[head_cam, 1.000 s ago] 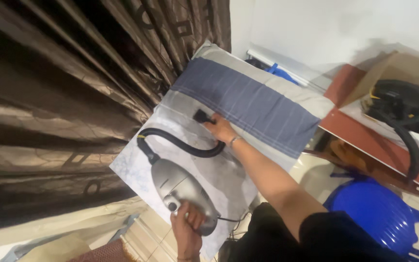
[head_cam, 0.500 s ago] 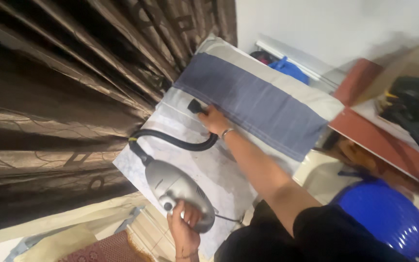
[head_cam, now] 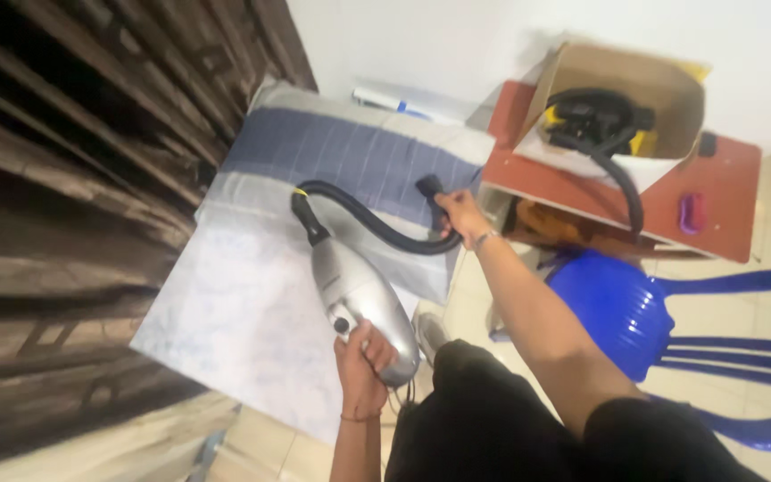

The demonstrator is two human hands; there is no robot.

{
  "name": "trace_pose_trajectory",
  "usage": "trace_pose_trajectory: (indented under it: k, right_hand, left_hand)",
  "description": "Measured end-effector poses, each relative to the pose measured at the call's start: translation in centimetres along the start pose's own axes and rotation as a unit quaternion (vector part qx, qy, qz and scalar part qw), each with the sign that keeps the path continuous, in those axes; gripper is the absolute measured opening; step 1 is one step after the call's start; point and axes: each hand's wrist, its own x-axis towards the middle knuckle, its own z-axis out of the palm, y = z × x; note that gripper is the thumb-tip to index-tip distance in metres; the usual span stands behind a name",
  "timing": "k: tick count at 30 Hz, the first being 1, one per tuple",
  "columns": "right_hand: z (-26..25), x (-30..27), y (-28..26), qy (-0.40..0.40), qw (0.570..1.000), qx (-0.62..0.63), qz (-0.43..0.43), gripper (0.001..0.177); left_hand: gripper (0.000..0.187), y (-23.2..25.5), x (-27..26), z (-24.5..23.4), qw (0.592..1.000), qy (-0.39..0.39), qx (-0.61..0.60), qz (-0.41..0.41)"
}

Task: The person uses a handheld vacuum cleaner to clean a striped pillow placed on a white surface. They move the vacuum nozzle back and forth across the pillow's surface, occasionally adjusting the pillow with their left hand.

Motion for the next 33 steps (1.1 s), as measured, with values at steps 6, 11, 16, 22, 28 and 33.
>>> trace_pose_trajectory:
  k: [6,11,16,22,28,33]
  right_hand:
    - [-0.4,1.9,-4.3,-0.032,0.999,0.003,0.015,0.026]
    - [5.3,8.4,-7.0,-0.110,0.980,-0.154,-0.058,0.032]
    - [12.9,18.5,-10.1,-0.091,0.817,-0.486,-0.297,0.044]
    - [21.5,23.2,-13.0,-0.235,0.723,-0.550,-0.346,0.059]
    - [22.6,24.4,-12.8,-0.236,0.749,-0.513,-0.347,0.044]
    - [19.1,24.6,-14.6,-0.256,0.749,-0.509,-0.338,0.041]
  left_hand:
    - [0.017,1.3,2.4,3.5,0.999,0.027,0.037,0.006]
    - [0.013,2.4,7.2,6.1,0.997,0.069,0.003,0.039]
    - [0.018,3.7,13.3,9.6,0.988,0.126,-0.019,0.083]
    - [0.015,3.7,17.8,11.9,0.973,0.214,-0.035,0.076]
    - [0.019,3.3,20.5,11.5,0.970,0.218,-0.043,0.099]
    - [0.019,3.2,20.2,11.0,0.972,0.219,-0.033,0.079]
